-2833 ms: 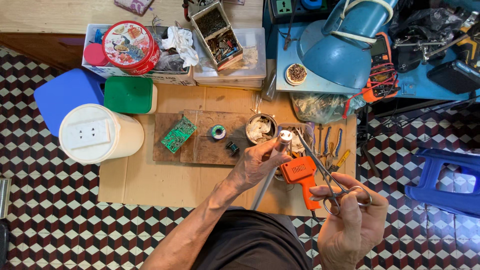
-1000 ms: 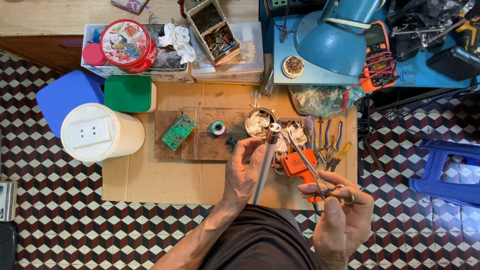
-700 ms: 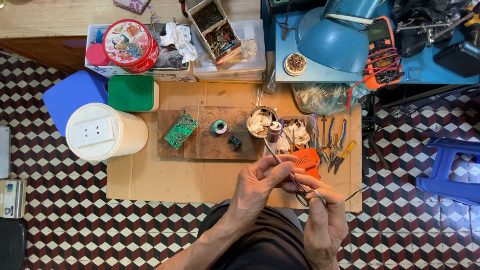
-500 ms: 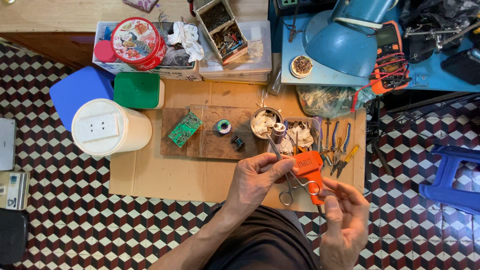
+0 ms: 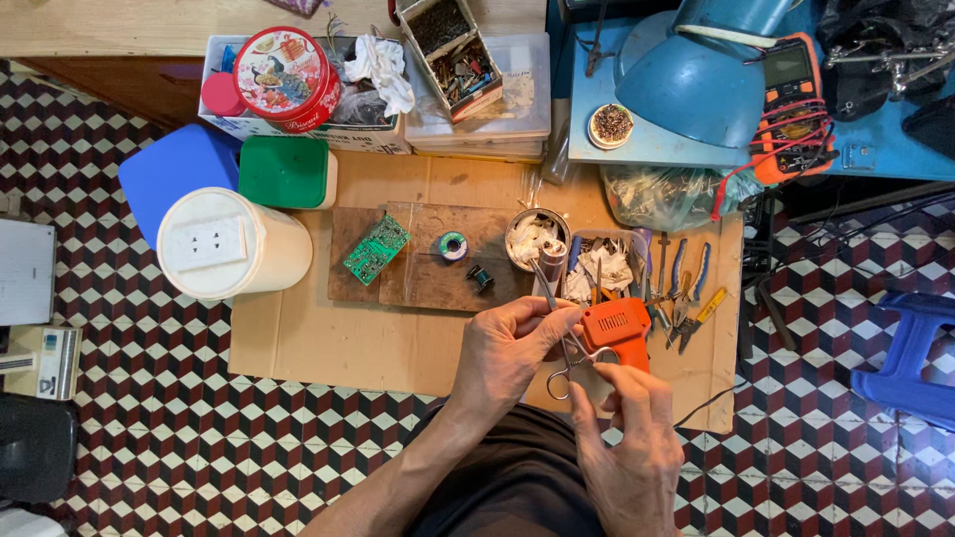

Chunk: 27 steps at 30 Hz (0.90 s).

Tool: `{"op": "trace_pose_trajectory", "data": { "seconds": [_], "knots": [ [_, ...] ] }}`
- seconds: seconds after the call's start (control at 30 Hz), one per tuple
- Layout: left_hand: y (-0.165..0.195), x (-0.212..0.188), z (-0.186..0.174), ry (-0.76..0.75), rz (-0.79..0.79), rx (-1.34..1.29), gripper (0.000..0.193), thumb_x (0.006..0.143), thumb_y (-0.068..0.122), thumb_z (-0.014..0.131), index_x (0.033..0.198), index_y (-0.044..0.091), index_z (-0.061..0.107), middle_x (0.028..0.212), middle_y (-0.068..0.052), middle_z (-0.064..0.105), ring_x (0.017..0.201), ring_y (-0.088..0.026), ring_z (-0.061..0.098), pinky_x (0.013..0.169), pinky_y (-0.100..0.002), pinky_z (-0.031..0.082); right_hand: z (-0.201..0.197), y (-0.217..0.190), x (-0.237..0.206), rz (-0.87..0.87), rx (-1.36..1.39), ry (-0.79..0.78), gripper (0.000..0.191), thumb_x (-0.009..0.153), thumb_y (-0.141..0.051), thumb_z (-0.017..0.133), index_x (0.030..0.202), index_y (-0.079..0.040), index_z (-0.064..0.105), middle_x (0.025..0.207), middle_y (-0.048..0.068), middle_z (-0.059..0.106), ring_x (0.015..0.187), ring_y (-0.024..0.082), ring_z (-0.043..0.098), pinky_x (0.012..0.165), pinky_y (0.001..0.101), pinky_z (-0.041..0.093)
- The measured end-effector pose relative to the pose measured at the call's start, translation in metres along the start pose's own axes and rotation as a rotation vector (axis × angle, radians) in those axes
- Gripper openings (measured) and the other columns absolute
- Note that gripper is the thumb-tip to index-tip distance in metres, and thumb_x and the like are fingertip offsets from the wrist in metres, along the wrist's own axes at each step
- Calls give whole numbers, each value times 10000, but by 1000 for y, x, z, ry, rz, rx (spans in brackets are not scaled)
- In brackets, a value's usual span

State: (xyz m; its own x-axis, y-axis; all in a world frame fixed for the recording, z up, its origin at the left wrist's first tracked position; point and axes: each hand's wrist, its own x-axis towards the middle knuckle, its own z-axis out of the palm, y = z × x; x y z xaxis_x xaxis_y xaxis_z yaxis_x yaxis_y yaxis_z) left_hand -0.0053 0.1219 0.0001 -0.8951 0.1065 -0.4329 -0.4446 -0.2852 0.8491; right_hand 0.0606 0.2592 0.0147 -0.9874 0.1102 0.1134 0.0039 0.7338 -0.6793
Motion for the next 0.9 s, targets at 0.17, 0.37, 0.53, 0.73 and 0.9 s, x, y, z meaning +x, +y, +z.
{"op": "trace_pose_trajectory", "data": {
  "seconds": [0.17, 0.37, 0.53, 0.73, 0.9],
  "knots": [
    [-5, -6, 7, 40, 26, 106, 272, 963, 194, 720, 1096, -38, 764, 884, -83, 770, 777, -77, 693, 691, -240, 589, 0, 4, 11, -34, 4, -103, 505, 764, -139, 805, 1214, 12, 631, 956, 110, 662, 753, 196, 644, 681, 356, 552],
    [-3, 3, -24, 236, 322, 393, 339, 1028, 287, 591, 1227, 41, 711, 1043, -96, 801, 874, -116, 747, 702, -247, 600, 3, 8, 22, 106, -58, -229, 436, 772, -283, 825, 1098, -38, 672, 811, 58, 680, 730, 196, 667, 675, 349, 543],
    [-17, 39, -37, 125, 543, 487, 485, 1005, 265, 676, 1378, -18, 552, 1278, -184, 686, 1213, -209, 654, 1014, -326, 533, 5, 13, 34, 19, -128, -227, 391, 764, -303, 833, 1020, -42, 695, 789, 63, 660, 772, 228, 645, 690, 384, 514],
    [-32, 55, -25, 86, 333, 320, 470, 960, 240, 724, 1360, 23, 607, 1181, -106, 764, 1123, -162, 724, 985, -315, 584, 11, 21, 36, 37, -71, -270, 418, 777, -318, 819, 1078, -51, 704, 811, 54, 673, 789, 192, 650, 703, 358, 518],
    [-32, 57, -15, 11, 350, 305, 434, 950, 211, 732, 1338, 47, 628, 1124, -68, 762, 1066, -133, 732, 922, -299, 620, -1, 44, 40, 584, 754, -616, 484, 831, -338, 754, 1188, -14, 712, 872, 79, 742, 841, 176, 711, 783, 322, 577]
  ]
}}
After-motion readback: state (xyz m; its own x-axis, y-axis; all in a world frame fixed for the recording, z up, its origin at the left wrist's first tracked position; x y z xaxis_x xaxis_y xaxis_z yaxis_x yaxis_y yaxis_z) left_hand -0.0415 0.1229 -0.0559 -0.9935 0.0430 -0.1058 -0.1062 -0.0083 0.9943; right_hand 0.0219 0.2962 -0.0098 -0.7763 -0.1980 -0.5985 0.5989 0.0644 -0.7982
